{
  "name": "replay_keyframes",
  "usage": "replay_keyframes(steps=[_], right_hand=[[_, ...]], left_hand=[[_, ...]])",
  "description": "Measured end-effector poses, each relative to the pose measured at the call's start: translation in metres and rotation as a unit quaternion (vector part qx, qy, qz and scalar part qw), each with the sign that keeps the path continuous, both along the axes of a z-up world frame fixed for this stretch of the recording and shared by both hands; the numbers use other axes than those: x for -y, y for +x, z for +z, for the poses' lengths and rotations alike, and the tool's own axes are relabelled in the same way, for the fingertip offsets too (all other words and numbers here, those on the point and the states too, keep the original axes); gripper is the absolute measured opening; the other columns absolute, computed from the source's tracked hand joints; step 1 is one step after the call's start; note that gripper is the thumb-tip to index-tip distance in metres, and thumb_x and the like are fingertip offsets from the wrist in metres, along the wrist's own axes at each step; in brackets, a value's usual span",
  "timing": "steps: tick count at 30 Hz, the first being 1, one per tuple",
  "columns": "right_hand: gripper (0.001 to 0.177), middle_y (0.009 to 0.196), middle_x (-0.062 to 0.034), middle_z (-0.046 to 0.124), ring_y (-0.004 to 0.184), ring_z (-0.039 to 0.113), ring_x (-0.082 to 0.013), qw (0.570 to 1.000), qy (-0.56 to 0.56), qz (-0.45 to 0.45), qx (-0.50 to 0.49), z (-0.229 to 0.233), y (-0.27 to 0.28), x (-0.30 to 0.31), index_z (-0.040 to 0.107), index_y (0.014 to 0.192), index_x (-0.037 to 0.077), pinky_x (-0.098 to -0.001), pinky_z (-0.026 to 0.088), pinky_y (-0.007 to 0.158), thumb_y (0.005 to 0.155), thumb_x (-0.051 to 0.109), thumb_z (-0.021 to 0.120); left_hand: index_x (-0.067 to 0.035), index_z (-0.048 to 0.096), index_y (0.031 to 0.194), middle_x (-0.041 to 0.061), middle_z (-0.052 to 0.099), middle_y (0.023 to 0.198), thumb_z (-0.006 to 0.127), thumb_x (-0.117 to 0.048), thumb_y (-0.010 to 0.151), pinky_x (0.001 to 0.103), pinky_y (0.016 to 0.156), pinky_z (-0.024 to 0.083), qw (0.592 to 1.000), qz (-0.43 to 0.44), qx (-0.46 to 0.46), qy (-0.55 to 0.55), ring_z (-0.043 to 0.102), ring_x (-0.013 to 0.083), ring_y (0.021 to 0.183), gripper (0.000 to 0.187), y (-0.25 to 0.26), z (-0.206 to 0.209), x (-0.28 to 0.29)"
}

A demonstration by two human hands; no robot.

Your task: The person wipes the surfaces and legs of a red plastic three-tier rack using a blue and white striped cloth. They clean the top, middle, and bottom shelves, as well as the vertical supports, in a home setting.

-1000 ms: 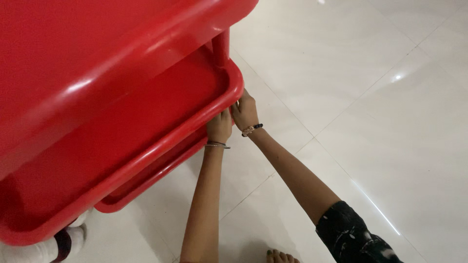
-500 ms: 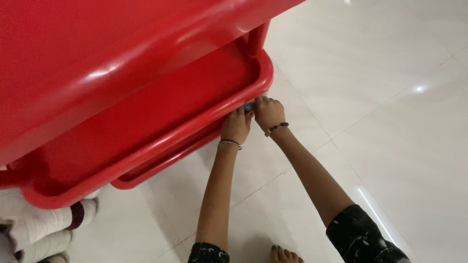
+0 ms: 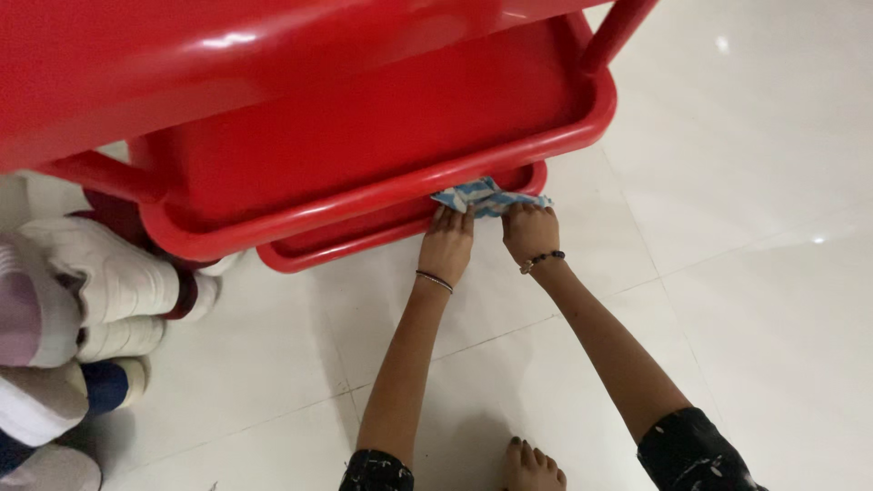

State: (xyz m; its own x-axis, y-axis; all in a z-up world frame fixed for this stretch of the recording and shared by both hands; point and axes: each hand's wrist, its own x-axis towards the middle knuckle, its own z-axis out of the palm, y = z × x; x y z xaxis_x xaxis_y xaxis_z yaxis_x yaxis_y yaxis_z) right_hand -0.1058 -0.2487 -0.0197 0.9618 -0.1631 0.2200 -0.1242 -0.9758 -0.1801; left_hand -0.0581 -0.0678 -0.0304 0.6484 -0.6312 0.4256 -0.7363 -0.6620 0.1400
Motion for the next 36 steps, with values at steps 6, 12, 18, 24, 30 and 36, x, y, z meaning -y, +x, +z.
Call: replay_keyframes(steps=[6,12,18,24,30,36], right_hand=[[0.022,0.077,-0.0167,0.073,0.075,0.070,-0.0331,0.995,-0.037,0.090,0.001,-0.001,0.013,-0.057,0.070,0.079,0.004,-0.0465,0.054,0.076,0.093,0.020,0.061],[0.022,0.071,-0.0180,0.071,0.064,0.069,-0.0346,0.988,-0.015,0.155,-0.010,-0.007,0.023,-0.115,0.071,0.073,0.003,-0.0467,0.055,0.070,0.087,0.018,0.063],[0.024,0.074,-0.0182,0.071,0.065,0.070,-0.0358,0.976,0.008,0.207,-0.065,0.010,0.037,-0.173,0.073,0.074,0.004,-0.0474,0.057,0.060,0.086,0.024,0.067],[0.020,0.077,-0.0175,0.073,0.066,0.070,-0.0367,0.967,0.081,0.232,-0.062,0.078,0.050,-0.217,0.075,0.085,0.006,-0.0495,0.057,0.059,0.085,0.026,0.071],[0.029,0.087,-0.0165,0.074,0.079,0.072,-0.0361,0.965,0.084,0.247,-0.003,0.092,0.079,-0.251,0.072,0.112,0.010,-0.0499,0.058,0.072,0.089,0.027,0.069],[0.041,0.126,-0.0177,0.068,0.118,0.059,-0.0365,0.904,0.030,0.414,0.099,0.043,0.096,-0.269,0.071,0.117,0.007,-0.0602,0.043,0.097,0.081,0.026,0.062]], left_hand=[[0.005,0.060,0.138,0.026,0.067,0.128,0.056,-0.004,0.093,0.043,0.120,0.041,0.996,0.087,-0.013,-0.028,0.064,0.0352,0.126,0.046,-0.014,-0.002,-0.069],[0.000,0.059,0.142,0.023,0.067,0.129,0.056,-0.004,0.094,0.042,0.122,0.040,0.987,0.157,-0.013,-0.017,0.061,0.0349,0.129,0.048,-0.029,-0.004,-0.123],[0.001,0.060,0.141,0.019,0.070,0.114,0.058,-0.002,0.089,0.051,0.118,0.039,0.975,0.219,-0.022,-0.032,0.065,0.0347,0.119,0.052,-0.047,0.010,-0.181],[-0.005,0.067,0.121,0.017,0.070,0.111,0.067,-0.007,0.090,0.051,0.113,0.042,0.908,0.329,0.015,-0.258,0.061,0.0371,0.110,0.032,-0.069,0.056,-0.224],[0.004,0.046,0.143,0.028,0.047,0.139,0.066,-0.011,0.093,0.054,0.113,0.036,0.854,0.377,-0.013,-0.359,0.044,0.0468,0.131,0.056,-0.026,0.066,-0.225],[0.002,0.040,0.155,0.023,0.048,0.140,0.060,-0.020,0.096,0.054,0.114,0.032,0.914,0.352,-0.150,-0.137,0.045,0.0436,0.129,0.065,-0.010,0.029,-0.226]])
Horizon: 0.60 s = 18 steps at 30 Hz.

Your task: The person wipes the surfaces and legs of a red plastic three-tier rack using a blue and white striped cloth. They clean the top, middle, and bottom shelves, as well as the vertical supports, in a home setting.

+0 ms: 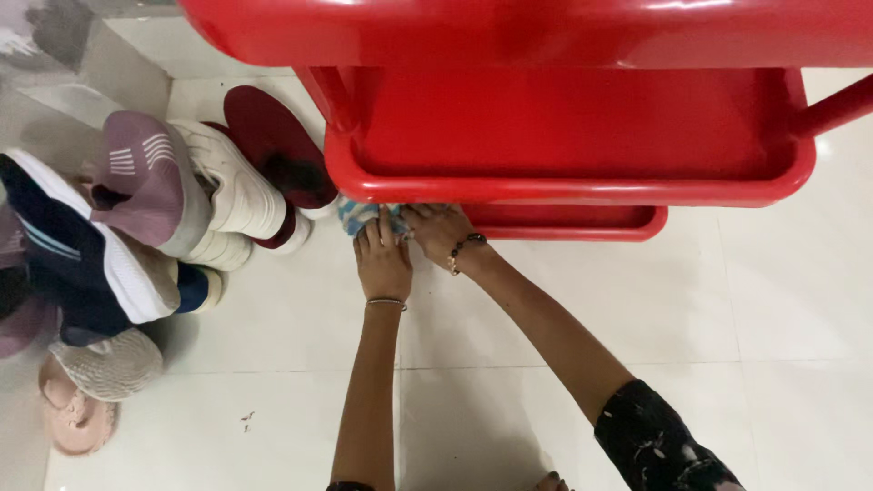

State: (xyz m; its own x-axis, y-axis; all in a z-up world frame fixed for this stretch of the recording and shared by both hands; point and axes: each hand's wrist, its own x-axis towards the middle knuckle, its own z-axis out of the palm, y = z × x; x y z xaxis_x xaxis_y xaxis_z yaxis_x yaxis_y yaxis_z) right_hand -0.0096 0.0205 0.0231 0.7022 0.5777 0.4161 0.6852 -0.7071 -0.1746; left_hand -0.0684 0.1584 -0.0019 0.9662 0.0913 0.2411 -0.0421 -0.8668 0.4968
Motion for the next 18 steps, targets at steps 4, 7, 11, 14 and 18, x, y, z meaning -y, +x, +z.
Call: replay_keyframes(steps=[4,7,11,14,18], right_hand=[[0.028,0.122,-0.0120,0.070,0.119,0.063,-0.0321,0.982,-0.110,-0.022,-0.152,-0.018,0.012,0.002,0.070,0.113,0.007,-0.0526,0.048,0.101,0.095,0.025,0.060],[0.035,0.107,-0.0168,0.072,0.102,0.068,-0.0355,0.994,-0.062,-0.054,-0.070,-0.023,0.017,0.013,0.070,0.120,0.007,-0.0536,0.052,0.089,0.090,0.022,0.062],[0.020,0.098,-0.0132,0.075,0.095,0.071,-0.0324,0.976,-0.063,-0.117,-0.173,-0.022,0.016,0.052,0.073,0.099,0.011,-0.0526,0.055,0.087,0.094,0.027,0.062],[0.024,0.095,-0.0146,0.074,0.090,0.070,-0.0348,0.979,-0.035,-0.153,-0.133,-0.025,0.008,0.089,0.073,0.102,0.010,-0.0538,0.055,0.079,0.085,0.026,0.064],[0.028,0.096,-0.0159,0.074,0.089,0.070,-0.0373,0.968,-0.031,-0.207,-0.137,-0.025,0.003,0.143,0.072,0.103,0.010,-0.0554,0.055,0.074,0.084,0.029,0.066]], left_hand=[[0.000,0.051,0.140,0.018,0.053,0.140,0.060,-0.021,0.095,0.057,0.120,0.027,0.992,-0.044,0.061,0.100,0.046,0.0403,0.133,0.050,0.001,-0.014,0.006],[0.002,0.054,0.137,0.019,0.055,0.136,0.059,-0.020,0.097,0.056,0.122,0.027,0.993,-0.057,0.044,0.098,0.048,0.0402,0.133,0.046,0.011,-0.019,0.018],[0.000,0.057,0.135,0.019,0.057,0.134,0.058,-0.019,0.094,0.057,0.123,0.028,0.992,-0.114,-0.021,0.054,0.050,0.0395,0.129,0.045,0.021,-0.016,0.047],[-0.001,0.059,0.133,0.020,0.055,0.140,0.059,-0.021,0.092,0.061,0.118,0.027,0.989,-0.143,0.010,0.038,0.048,0.0417,0.131,0.046,0.026,-0.014,0.084],[-0.005,0.062,0.131,0.015,0.054,0.143,0.063,-0.024,0.083,0.075,0.111,0.017,0.982,-0.179,0.049,0.046,0.045,0.0380,0.135,0.052,0.034,-0.009,0.132]])
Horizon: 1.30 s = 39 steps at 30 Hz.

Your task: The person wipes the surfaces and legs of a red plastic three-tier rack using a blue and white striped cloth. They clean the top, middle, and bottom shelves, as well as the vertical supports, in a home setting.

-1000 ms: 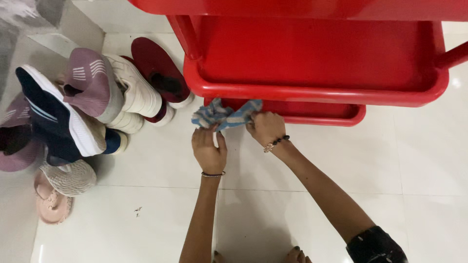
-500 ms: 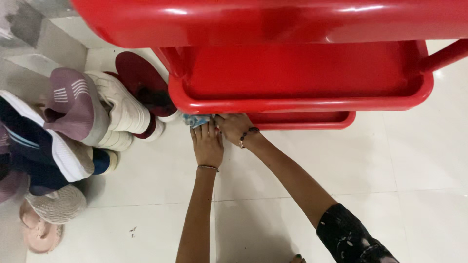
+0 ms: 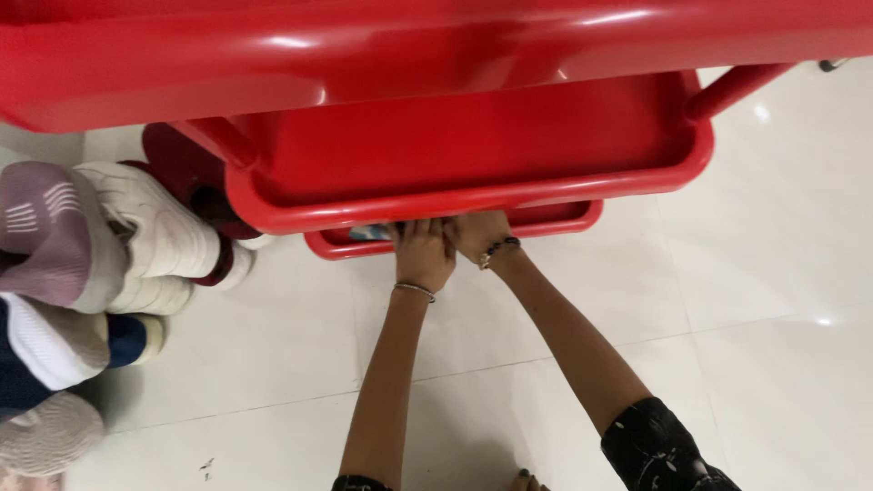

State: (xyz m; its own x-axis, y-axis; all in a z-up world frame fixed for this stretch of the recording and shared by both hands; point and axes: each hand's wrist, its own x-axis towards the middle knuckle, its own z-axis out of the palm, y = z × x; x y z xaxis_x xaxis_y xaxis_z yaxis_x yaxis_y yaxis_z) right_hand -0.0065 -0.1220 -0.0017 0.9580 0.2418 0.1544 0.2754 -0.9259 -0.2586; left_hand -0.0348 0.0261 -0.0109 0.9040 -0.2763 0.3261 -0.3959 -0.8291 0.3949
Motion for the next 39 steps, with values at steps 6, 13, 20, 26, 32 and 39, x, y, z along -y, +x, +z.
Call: replay_keyframes(steps=[6,13,20,26,32,39], right_hand=[[0.025,0.092,-0.0151,0.075,0.090,0.071,-0.0350,0.991,-0.091,-0.102,-0.008,0.001,-0.022,0.090,0.075,0.096,0.010,-0.0526,0.054,0.087,0.090,0.031,0.063],[0.022,0.084,-0.0113,0.074,0.085,0.071,-0.0314,0.969,-0.183,-0.165,0.006,-0.003,-0.026,0.133,0.076,0.085,0.012,-0.0496,0.052,0.080,0.095,0.023,0.060],[0.030,0.084,-0.0103,0.073,0.081,0.068,-0.0327,0.996,-0.030,-0.088,-0.001,-0.007,-0.023,0.107,0.073,0.092,0.010,-0.0478,0.052,0.074,0.104,0.033,0.057],[0.037,0.088,-0.0140,0.072,0.087,0.066,-0.0365,0.992,0.122,0.010,-0.029,-0.016,-0.020,0.075,0.070,0.102,0.006,-0.0492,0.052,0.079,0.106,0.038,0.052],[0.034,0.097,-0.0158,0.072,0.094,0.064,-0.0368,0.996,0.058,-0.041,0.051,-0.010,-0.037,0.081,0.070,0.109,0.002,-0.0507,0.049,0.089,0.101,0.033,0.057],[0.030,0.122,-0.0182,0.061,0.110,0.062,-0.0377,0.972,-0.001,-0.182,0.150,0.007,-0.075,0.129,0.063,0.122,0.004,-0.0483,0.050,0.097,0.093,0.013,0.070]], left_hand=[[-0.014,0.060,0.137,0.008,0.052,0.149,0.062,-0.030,0.088,0.072,0.116,0.020,0.990,-0.122,-0.074,0.009,0.041,0.0332,0.142,0.052,-0.001,-0.013,0.080],[-0.009,0.059,0.137,0.013,0.063,0.136,0.058,-0.030,0.098,0.059,0.113,0.034,0.986,-0.157,-0.061,0.000,0.056,0.0357,0.127,0.044,0.012,-0.022,0.138],[-0.009,0.072,0.113,0.017,0.073,0.112,0.063,-0.028,0.094,0.053,0.094,0.053,0.991,-0.051,-0.122,0.015,0.068,0.0367,0.106,0.028,0.039,-0.014,0.087],[-0.013,0.076,0.103,0.016,0.075,0.100,0.066,-0.033,0.089,0.060,0.089,0.051,0.996,0.055,-0.040,0.056,0.068,0.0402,0.100,0.026,0.059,-0.027,-0.021],[-0.007,0.074,0.102,0.021,0.074,0.101,0.062,-0.033,0.097,0.058,0.085,0.055,0.982,0.094,-0.085,0.143,0.070,0.0429,0.096,0.029,0.058,-0.042,-0.100],[-0.006,0.072,0.109,0.022,0.073,0.105,0.061,-0.019,0.093,0.055,0.094,0.055,0.980,0.129,-0.052,0.144,0.068,0.0423,0.106,0.024,0.032,-0.031,-0.088]])
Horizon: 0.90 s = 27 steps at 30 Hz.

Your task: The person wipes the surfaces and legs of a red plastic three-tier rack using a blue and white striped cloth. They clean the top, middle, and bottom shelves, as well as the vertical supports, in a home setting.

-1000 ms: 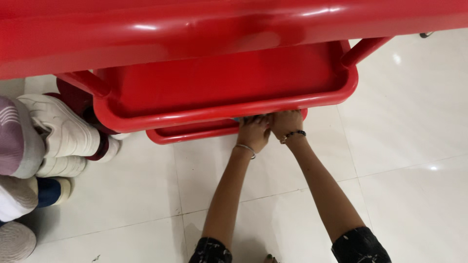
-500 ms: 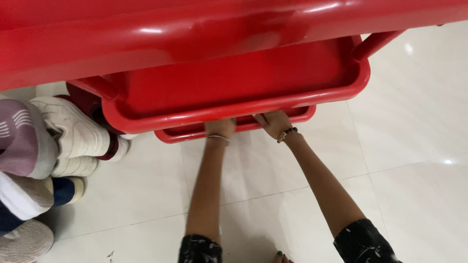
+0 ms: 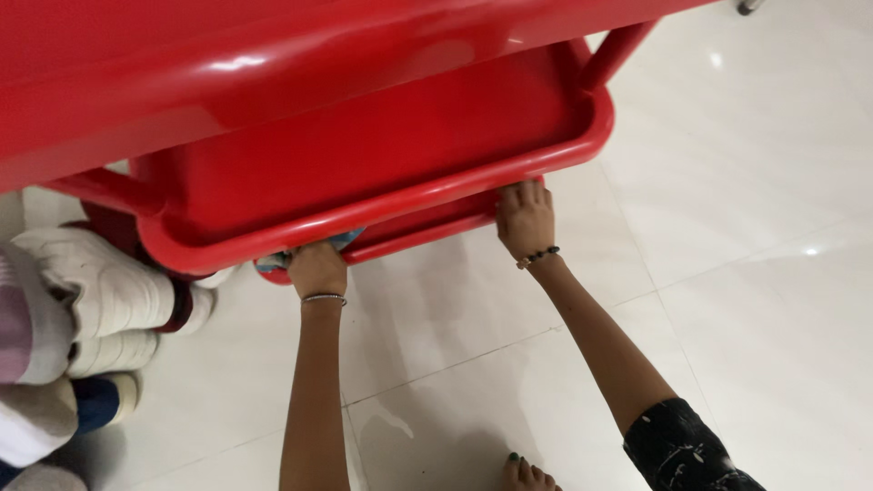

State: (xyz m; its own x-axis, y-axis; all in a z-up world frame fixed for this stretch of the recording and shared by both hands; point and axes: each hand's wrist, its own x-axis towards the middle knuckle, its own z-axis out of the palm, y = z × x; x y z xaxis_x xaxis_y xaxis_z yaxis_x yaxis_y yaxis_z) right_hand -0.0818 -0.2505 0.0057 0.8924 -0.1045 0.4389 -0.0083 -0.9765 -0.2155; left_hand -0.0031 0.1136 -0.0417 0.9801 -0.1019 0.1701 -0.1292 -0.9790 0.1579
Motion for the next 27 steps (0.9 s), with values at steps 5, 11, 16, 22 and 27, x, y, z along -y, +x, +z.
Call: replay_keyframes(steps=[5,11,16,22,27], right_hand=[[0.053,0.137,-0.0231,0.051,0.116,0.059,-0.0436,0.979,0.186,-0.068,0.042,-0.002,-0.013,0.028,0.053,0.138,-0.003,-0.0469,0.055,0.090,0.090,0.009,0.073],[0.051,0.134,-0.0155,0.058,0.106,0.067,-0.0382,0.974,0.214,-0.069,-0.027,-0.009,-0.008,0.045,0.058,0.133,0.006,-0.0457,0.058,0.088,0.086,0.012,0.078],[0.062,0.134,-0.0167,0.057,0.090,0.070,-0.0392,0.973,0.207,-0.068,-0.078,-0.001,0.000,0.053,0.056,0.136,0.002,-0.0483,0.058,0.076,0.078,0.008,0.078],[0.042,0.137,-0.0138,0.058,0.091,0.072,-0.0361,0.971,0.193,-0.068,-0.121,0.005,0.004,0.052,0.061,0.121,0.005,-0.0460,0.060,0.074,0.082,0.010,0.078],[0.049,0.138,-0.0158,0.056,0.093,0.071,-0.0370,0.974,0.171,-0.077,-0.126,0.006,0.008,0.047,0.057,0.129,0.005,-0.0465,0.060,0.074,0.085,0.012,0.077]], left_hand=[[-0.004,0.072,0.111,0.023,0.073,0.103,0.066,-0.025,0.077,0.063,0.091,0.049,0.984,-0.067,0.164,-0.010,0.065,0.0428,0.102,0.040,-0.008,0.022,0.052],[-0.012,0.072,0.111,0.019,0.074,0.108,0.059,-0.025,0.100,0.056,0.094,0.052,0.985,-0.151,-0.077,-0.044,0.069,0.0390,0.104,0.022,0.006,0.018,0.139],[-0.009,0.070,0.121,0.022,0.071,0.115,0.061,-0.032,0.091,0.054,0.093,0.051,0.954,-0.252,-0.110,-0.121,0.066,0.0422,0.108,0.039,0.019,0.011,0.225],[-0.009,0.068,0.125,0.021,0.066,0.126,0.060,-0.035,0.094,0.052,0.101,0.046,0.888,-0.104,-0.265,-0.361,0.061,0.0407,0.118,0.041,0.037,0.013,0.282],[-0.009,0.066,0.129,0.020,0.064,0.130,0.061,-0.035,0.095,0.052,0.103,0.045,0.829,-0.106,-0.284,-0.470,0.059,0.0399,0.122,0.043,0.045,0.025,0.278]])
